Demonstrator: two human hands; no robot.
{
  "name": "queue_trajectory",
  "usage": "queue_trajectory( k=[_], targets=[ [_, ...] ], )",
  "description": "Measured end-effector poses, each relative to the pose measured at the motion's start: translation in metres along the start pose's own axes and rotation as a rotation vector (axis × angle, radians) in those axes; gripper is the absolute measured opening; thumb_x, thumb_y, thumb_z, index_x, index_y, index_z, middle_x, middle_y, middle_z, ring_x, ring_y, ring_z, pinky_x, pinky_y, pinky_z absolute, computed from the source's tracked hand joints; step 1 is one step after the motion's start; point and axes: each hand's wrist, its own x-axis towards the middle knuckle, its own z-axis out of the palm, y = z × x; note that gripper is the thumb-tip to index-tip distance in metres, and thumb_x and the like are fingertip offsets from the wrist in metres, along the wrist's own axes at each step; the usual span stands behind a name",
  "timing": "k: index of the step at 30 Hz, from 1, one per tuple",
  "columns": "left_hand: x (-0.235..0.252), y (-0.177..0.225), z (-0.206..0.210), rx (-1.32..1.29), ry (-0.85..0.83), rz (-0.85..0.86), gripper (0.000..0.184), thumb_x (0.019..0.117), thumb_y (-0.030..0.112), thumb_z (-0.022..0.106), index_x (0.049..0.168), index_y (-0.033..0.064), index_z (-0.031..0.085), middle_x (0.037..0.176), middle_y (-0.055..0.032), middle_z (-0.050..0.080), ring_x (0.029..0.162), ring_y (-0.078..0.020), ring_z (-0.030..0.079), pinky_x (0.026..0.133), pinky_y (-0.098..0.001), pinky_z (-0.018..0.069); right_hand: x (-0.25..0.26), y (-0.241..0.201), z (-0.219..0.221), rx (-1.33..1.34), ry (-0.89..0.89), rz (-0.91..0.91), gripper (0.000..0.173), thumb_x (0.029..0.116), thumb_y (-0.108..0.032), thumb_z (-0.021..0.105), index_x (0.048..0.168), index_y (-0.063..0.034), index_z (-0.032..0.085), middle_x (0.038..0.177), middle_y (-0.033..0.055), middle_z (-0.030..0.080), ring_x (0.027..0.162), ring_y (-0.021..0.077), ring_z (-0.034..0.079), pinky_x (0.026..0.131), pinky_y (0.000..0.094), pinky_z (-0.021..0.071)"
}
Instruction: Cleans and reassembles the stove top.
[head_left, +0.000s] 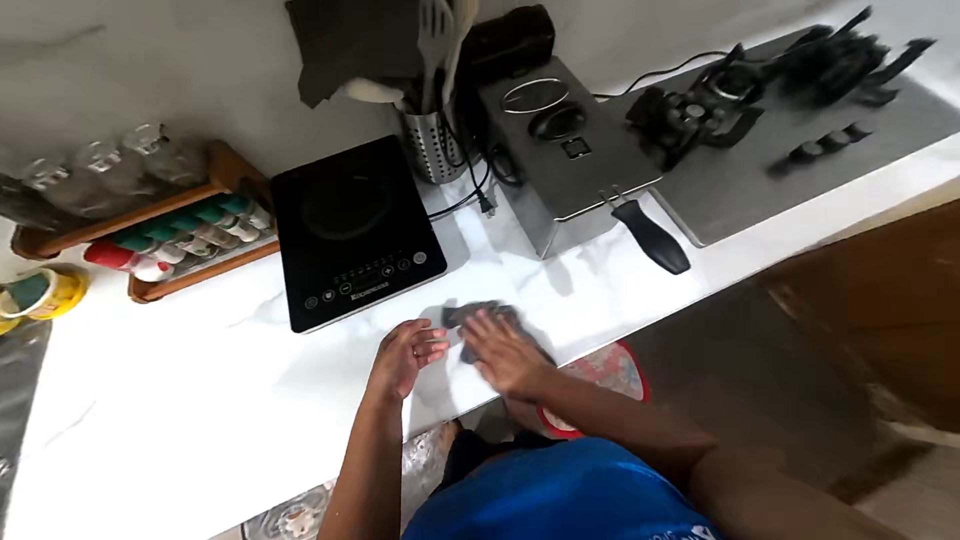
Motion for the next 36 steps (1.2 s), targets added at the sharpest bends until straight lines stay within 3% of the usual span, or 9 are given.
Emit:
queue_trajectory(
  k=[7,14,17,21,24,26,30,32,36],
  targets=[
    [-0.015,-0.017,-0.002,0.027,0.109,-0.041,0.027,0.1111,0.016,0.037,0.121,-0.0022,0.055,0.09,-0.0151,0.074,0.072,-0.0235,0.074,0.065,-0.035,0.0635,-0.129,0.215,-0.107,-0.24,0.328,0.751,0.062,0.1082,-0.039,0.031,0.156,-0.0007,0.041,0.164,0.0237,0.034,0.154,0.0435,0.027,0.122,0.0652,0.0208],
    [-0.039,-0.033,-0.015,-0.009,0.04,0.121,0.026,0.1106,0.013,0.034,0.117,-0.0011,0.055,0.089,-0.014,0.075,0.07,-0.0221,0.075,0.063,-0.0334,0.0639,-0.155,0.172,-0.205,0.033,0.217,1.17,0.029,0.104,-0.006,0.049,0.122,0.0037,0.069,0.13,0.0307,0.064,0.124,0.0474,0.06,0.105,0.0633,0.0453],
    [-0.055,-0.042,-0.014,0.013,0.067,0.146,0.026,0.1099,0.012,0.034,0.116,-0.0004,0.055,0.088,-0.0125,0.076,0.069,-0.0209,0.075,0.062,-0.0322,0.064,-0.138,0.142,-0.242,0.035,0.356,0.979,0.025,0.1023,-0.001,0.052,0.116,0.0029,0.073,0.118,0.0303,0.069,0.114,0.0488,0.065,0.1,0.0652,0.0474],
    [-0.059,-0.052,0.01,0.123,0.12,0.285,0.019,0.1061,0.008,0.041,0.111,-0.001,0.057,0.086,-0.0095,0.077,0.067,-0.0202,0.075,0.062,-0.0338,0.0645,-0.104,0.147,-0.237,0.009,0.264,0.694,0.039,0.1035,-0.012,0.058,0.141,-0.0013,0.059,0.144,0.0244,0.057,0.136,0.0442,0.052,0.113,0.0612,0.0411],
    [-0.054,-0.072,0.041,0.392,0.225,0.538,0.018,0.0979,0.003,0.054,0.112,-0.0071,0.057,0.09,-0.006,0.074,0.073,-0.0112,0.073,0.067,-0.0294,0.0632,-0.085,0.178,-0.177,0.039,0.031,0.629,0.062,0.1082,-0.035,0.047,0.162,-0.0064,0.032,0.17,0.0204,0.019,0.158,0.0428,0.011,0.123,0.0691,0.0106],
    [-0.048,-0.095,0.064,0.639,0.321,0.701,0.03,0.0936,0.004,0.061,0.116,-0.0156,0.058,0.106,-0.0211,0.07,0.091,-0.0196,0.071,0.079,-0.0359,0.0613,-0.079,0.214,-0.139,-0.057,0.056,0.557,0.064,0.1082,-0.04,0.035,0.165,-0.0127,0.024,0.173,0.0153,0.012,0.16,0.0359,0.005,0.125,0.0658,0.0006],
    [-0.029,-0.138,0.112,1.023,0.514,0.865,0.05,0.0887,0.022,0.062,0.121,-0.016,0.06,0.129,-0.0373,0.057,0.123,-0.0509,0.055,0.107,-0.0583,0.0439,-0.029,0.3,-0.159,-0.129,0.232,0.443,0.051,0.1078,-0.021,0.036,0.153,-0.0002,0.046,0.161,0.0213,0.04,0.152,0.037,0.035,0.123,0.0566,0.0272],
    [-0.018,-0.151,0.126,1.189,0.636,0.882,0.054,0.0899,0.032,0.06,0.122,-0.0117,0.063,0.131,-0.0365,0.058,0.125,-0.0557,0.053,0.108,-0.0654,0.0393,0.006,0.319,-0.193,-0.035,0.25,0.398,0.036,0.0995,-0.006,0.05,0.132,0.0044,0.063,0.139,0.0255,0.06,0.134,0.041,0.054,0.112,0.0542,0.0434],
    [-0.012,-0.152,0.139,1.347,0.76,0.781,0.058,0.0918,0.04,0.052,0.121,-0.0077,0.066,0.129,-0.0326,0.061,0.121,-0.0534,0.057,0.104,-0.0654,0.0426,0.092,0.324,-0.267,0.083,0.271,0.283,0.025,0.0966,0.002,0.059,0.119,0.0073,0.068,0.127,0.0292,0.064,0.126,0.0452,0.057,0.109,0.0557,0.0459]
  ],
)
